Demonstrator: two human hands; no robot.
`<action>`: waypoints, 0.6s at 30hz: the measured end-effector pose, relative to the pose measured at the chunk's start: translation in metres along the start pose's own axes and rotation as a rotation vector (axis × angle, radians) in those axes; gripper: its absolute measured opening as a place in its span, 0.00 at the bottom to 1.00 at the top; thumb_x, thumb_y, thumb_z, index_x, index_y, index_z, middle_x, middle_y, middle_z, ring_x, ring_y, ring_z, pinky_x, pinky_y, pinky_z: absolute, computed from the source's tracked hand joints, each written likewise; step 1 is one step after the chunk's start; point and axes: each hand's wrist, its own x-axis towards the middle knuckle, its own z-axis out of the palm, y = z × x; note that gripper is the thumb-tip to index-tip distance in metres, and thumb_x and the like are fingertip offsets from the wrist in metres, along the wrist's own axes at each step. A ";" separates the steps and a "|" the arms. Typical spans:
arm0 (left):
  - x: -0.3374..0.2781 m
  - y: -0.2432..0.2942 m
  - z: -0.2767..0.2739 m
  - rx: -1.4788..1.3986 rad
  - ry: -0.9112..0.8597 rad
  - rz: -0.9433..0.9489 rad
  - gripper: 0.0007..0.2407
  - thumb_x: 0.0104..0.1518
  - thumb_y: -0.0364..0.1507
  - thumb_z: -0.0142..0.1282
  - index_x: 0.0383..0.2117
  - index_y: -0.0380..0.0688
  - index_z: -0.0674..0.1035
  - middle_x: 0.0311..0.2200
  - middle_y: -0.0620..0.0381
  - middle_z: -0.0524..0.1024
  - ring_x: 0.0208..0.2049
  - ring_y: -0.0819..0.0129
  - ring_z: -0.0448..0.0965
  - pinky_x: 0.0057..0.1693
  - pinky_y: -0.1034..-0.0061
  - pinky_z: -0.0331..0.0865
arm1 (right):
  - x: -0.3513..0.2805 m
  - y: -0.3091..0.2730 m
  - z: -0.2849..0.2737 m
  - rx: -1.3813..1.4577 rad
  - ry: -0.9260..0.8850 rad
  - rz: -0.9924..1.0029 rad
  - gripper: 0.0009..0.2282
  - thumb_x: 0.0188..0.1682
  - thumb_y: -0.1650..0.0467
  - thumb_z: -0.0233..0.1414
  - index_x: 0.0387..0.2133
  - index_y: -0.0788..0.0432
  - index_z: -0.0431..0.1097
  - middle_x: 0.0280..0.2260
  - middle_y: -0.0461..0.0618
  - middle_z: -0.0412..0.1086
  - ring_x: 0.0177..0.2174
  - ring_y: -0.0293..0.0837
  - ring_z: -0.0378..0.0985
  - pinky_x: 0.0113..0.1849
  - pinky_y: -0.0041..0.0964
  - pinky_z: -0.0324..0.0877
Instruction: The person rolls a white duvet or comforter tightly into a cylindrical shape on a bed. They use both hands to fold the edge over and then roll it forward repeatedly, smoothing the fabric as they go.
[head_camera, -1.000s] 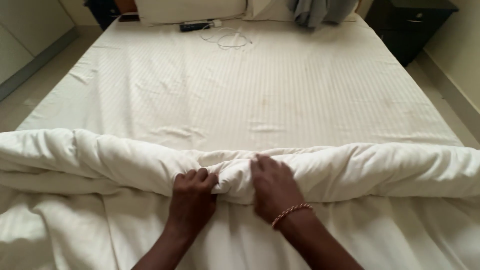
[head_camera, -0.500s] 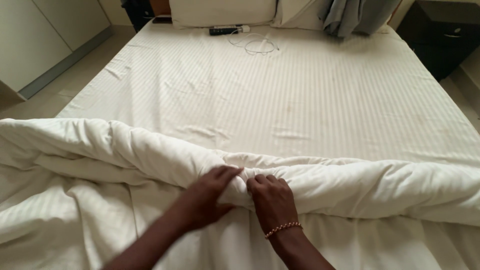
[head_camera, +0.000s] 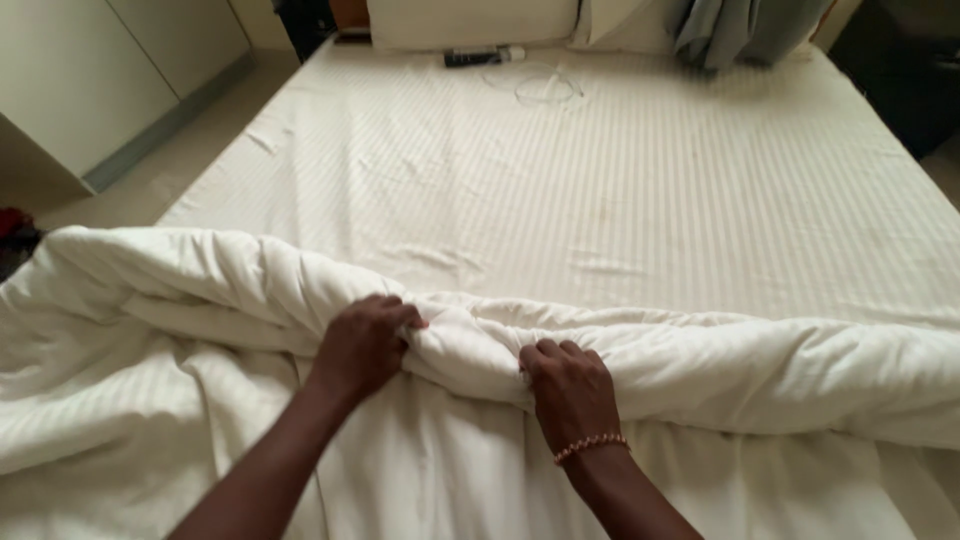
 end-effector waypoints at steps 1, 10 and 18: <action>-0.003 0.000 0.006 -0.009 0.071 -0.019 0.10 0.45 0.19 0.57 0.32 0.48 0.83 0.32 0.58 0.81 0.39 0.60 0.80 0.50 0.67 0.74 | 0.002 0.000 -0.001 -0.005 -0.007 0.014 0.03 0.42 0.76 0.53 0.25 0.55 0.70 0.29 0.48 0.74 0.36 0.49 0.77 0.39 0.47 0.70; -0.028 0.008 0.036 0.047 0.293 -0.037 0.07 0.43 0.19 0.58 0.25 0.47 0.82 0.27 0.56 0.79 0.34 0.58 0.79 0.44 0.63 0.71 | 0.012 -0.036 -0.013 -0.146 -0.246 0.014 0.22 0.37 0.70 0.57 0.48 0.63 0.67 0.51 0.57 0.68 0.52 0.54 0.71 0.52 0.49 0.62; -0.035 0.006 0.033 0.009 0.357 -0.040 0.04 0.48 0.21 0.58 0.26 0.46 0.81 0.26 0.56 0.78 0.34 0.58 0.79 0.46 0.62 0.70 | 0.023 -0.068 0.044 0.010 0.042 -0.179 0.22 0.43 0.72 0.53 0.54 0.65 0.66 0.54 0.59 0.69 0.55 0.52 0.70 0.50 0.48 0.65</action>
